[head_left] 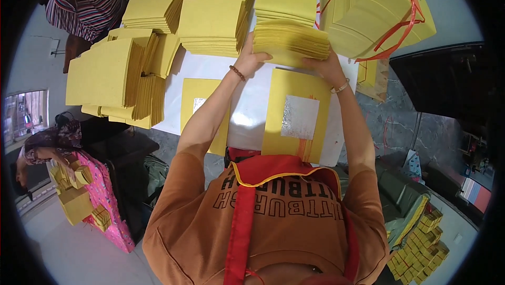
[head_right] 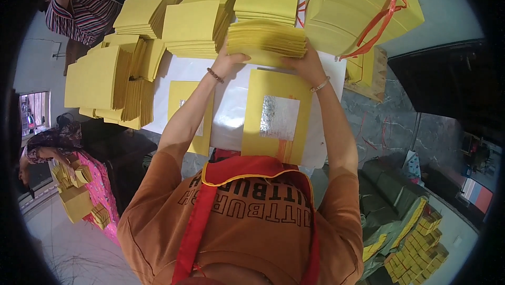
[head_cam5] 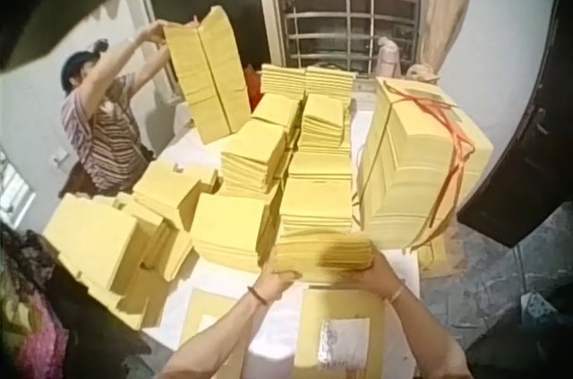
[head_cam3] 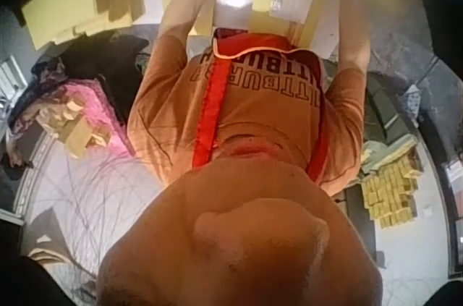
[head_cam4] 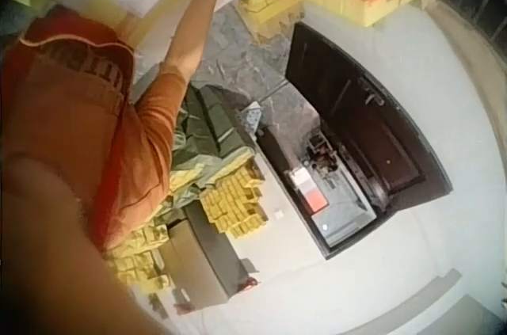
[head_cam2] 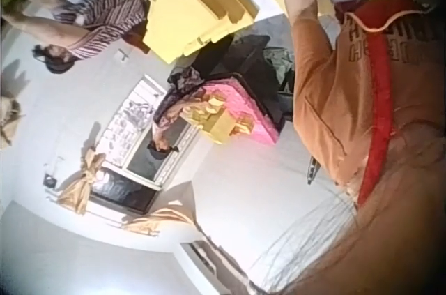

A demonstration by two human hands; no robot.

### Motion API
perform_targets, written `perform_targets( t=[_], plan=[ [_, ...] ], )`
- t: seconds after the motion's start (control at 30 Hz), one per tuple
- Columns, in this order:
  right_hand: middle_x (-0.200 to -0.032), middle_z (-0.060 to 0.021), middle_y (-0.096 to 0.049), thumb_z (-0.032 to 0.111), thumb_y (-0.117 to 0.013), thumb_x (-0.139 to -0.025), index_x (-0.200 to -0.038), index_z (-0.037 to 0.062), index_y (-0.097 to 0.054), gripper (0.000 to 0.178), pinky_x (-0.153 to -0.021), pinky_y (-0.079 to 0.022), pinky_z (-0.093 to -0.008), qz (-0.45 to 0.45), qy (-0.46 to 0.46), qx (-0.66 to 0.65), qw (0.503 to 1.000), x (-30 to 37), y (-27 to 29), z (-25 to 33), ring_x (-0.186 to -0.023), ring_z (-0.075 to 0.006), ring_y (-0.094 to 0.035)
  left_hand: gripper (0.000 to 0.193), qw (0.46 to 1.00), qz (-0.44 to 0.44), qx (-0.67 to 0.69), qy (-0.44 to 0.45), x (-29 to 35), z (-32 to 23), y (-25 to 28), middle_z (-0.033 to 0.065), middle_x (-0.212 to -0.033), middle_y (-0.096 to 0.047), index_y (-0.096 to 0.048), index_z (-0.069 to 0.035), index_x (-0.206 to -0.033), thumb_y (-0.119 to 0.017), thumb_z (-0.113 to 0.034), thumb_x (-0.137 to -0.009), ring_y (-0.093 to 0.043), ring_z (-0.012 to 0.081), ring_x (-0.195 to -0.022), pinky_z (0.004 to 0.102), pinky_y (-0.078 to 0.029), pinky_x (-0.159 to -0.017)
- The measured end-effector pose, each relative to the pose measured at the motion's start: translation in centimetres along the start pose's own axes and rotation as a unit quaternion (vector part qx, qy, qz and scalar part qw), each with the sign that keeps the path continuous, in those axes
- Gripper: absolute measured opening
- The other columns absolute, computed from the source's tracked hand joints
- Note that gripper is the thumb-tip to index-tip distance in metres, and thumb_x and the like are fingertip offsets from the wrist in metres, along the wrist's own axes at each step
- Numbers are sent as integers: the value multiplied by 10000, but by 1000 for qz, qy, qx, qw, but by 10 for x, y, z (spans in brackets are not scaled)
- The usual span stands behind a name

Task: The recorder is stacking and organizing individual sheets of joss paper onto a pile.

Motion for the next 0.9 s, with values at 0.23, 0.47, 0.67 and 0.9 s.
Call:
perform_targets(
  t=[0.23,0.47,0.67,0.9],
  plan=[
    [-1078,-89,-575,29,-661,-747,-1156,21,-461,455,-776,-495,-271,-16,42,-97,994,21,-13,79,-932,-140,-581,692,993,38,-95,-63,32,-100,-8,110,-1159,-507,-223,-25,-1349,-605,-147,-786,-500,155,-982,274,-423,-827],
    [-1063,-59,-611,363,-506,-873,-1062,54,-575,369,-680,-509,-290,82,-173,-583,789,52,-75,11,-881,-201,-611,559,992,53,76,-91,73,-145,-16,160,-1244,-481,-247,-12,-1368,-419,-314,-930,-545,203,-1010,318,-438,-876],
    [-1069,-65,-610,440,-429,-882,-1091,97,-575,427,-678,-492,-362,142,-162,-678,703,70,-113,6,-890,-216,-597,515,987,-11,-41,-153,97,-153,-32,76,-1015,-578,-384,-8,-1291,-578,-220,-864,-544,93,-906,235,-446,-773],
    [-1069,-80,-601,408,-451,-871,-1098,85,-567,412,-745,-486,-375,64,-223,-659,715,78,-114,-2,-918,-221,-587,450,972,-111,-127,-164,99,-147,-19,58,-811,-599,-466,-15,-1208,-615,-185,-819,-564,88,-757,225,-449,-641]
  ],
)
Point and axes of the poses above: each hand's wrist, its own x-axis away from the middle knuckle, its own y-axis out of the back of the hand, z = x × y, the point moved 9 cm from there along -x, towards the middle knuckle
